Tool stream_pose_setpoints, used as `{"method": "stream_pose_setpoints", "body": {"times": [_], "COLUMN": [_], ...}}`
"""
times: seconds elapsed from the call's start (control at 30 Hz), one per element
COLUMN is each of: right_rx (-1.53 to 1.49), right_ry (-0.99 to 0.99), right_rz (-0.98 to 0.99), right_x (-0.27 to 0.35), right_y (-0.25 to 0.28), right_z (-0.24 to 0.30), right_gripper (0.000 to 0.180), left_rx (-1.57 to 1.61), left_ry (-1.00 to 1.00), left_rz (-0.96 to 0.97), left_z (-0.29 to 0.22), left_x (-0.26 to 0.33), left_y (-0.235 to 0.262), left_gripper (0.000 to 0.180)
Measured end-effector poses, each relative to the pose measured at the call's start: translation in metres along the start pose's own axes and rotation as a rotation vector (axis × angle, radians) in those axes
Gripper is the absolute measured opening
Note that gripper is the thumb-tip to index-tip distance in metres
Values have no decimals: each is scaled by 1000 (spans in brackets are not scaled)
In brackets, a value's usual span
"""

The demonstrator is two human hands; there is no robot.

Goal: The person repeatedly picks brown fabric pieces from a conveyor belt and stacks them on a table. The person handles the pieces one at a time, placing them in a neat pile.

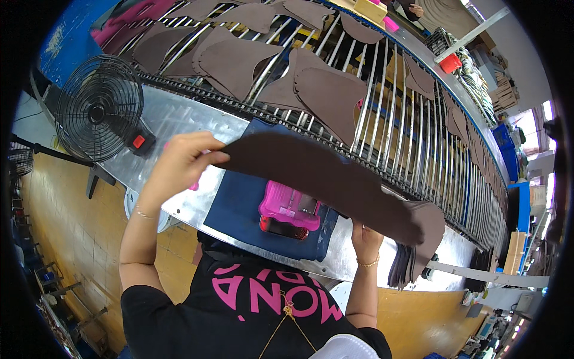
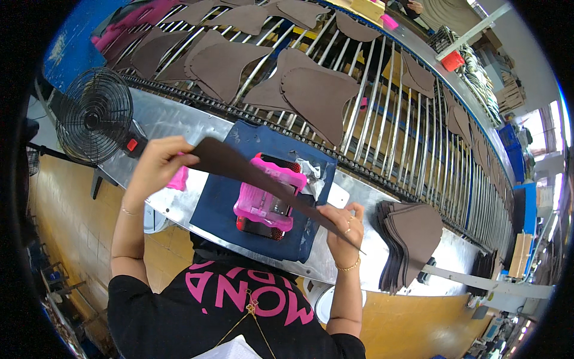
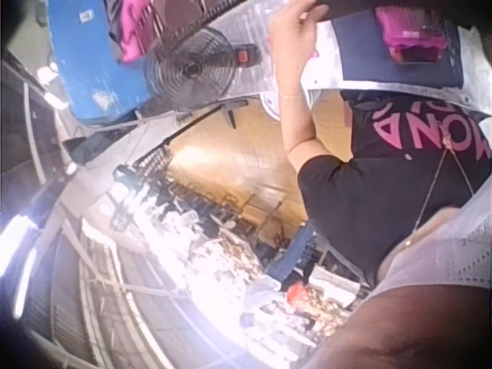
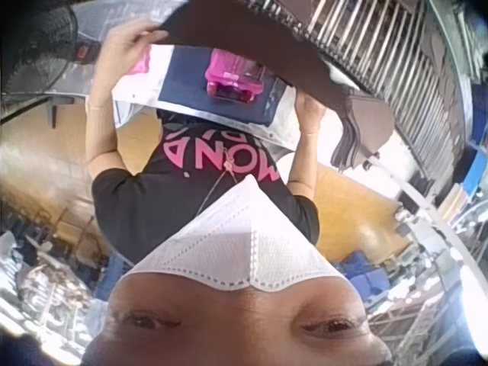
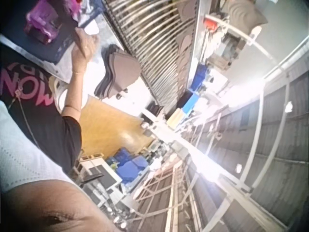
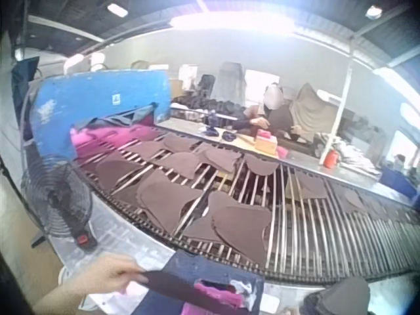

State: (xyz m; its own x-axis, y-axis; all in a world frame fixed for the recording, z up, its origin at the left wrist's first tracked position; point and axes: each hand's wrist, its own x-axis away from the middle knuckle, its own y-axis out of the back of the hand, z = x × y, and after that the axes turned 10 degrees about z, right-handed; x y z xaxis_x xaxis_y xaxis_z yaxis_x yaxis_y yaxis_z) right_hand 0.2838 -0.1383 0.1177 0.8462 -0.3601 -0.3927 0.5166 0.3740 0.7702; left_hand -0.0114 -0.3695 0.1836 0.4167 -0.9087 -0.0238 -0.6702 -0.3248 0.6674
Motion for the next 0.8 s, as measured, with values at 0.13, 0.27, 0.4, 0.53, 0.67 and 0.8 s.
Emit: {"method": "stream_pose_setpoints", "body": {"times": [0.13,0.27,0.4,0.53,0.67,0.8], "right_rx": [-72,-108,-283,-323,-321,-526], "right_ry": [-227,-519,-690,-678,-697,-671], "right_rz": [-29,-174,-333,-374,-426,-383], "right_x": [51,98,139,143,88,32], "right_y": [6,32,83,133,155,167], "right_z": [-25,-31,-45,-68,-102,-171], "right_gripper": [17,5,14,19,34,31], "left_rx": [-40,-63,-149,-138,-34,11], "left_ry": [-210,-417,-584,-667,-587,-392], "left_rz": [108,208,382,475,312,179], "left_z": [-9,-29,-57,-71,-81,-73], "left_x": [-30,-54,-75,-105,-128,-123], "left_y": [-34,-63,-91,-115,-101,-69], "left_gripper": [12,10,9,10,19,25]}}
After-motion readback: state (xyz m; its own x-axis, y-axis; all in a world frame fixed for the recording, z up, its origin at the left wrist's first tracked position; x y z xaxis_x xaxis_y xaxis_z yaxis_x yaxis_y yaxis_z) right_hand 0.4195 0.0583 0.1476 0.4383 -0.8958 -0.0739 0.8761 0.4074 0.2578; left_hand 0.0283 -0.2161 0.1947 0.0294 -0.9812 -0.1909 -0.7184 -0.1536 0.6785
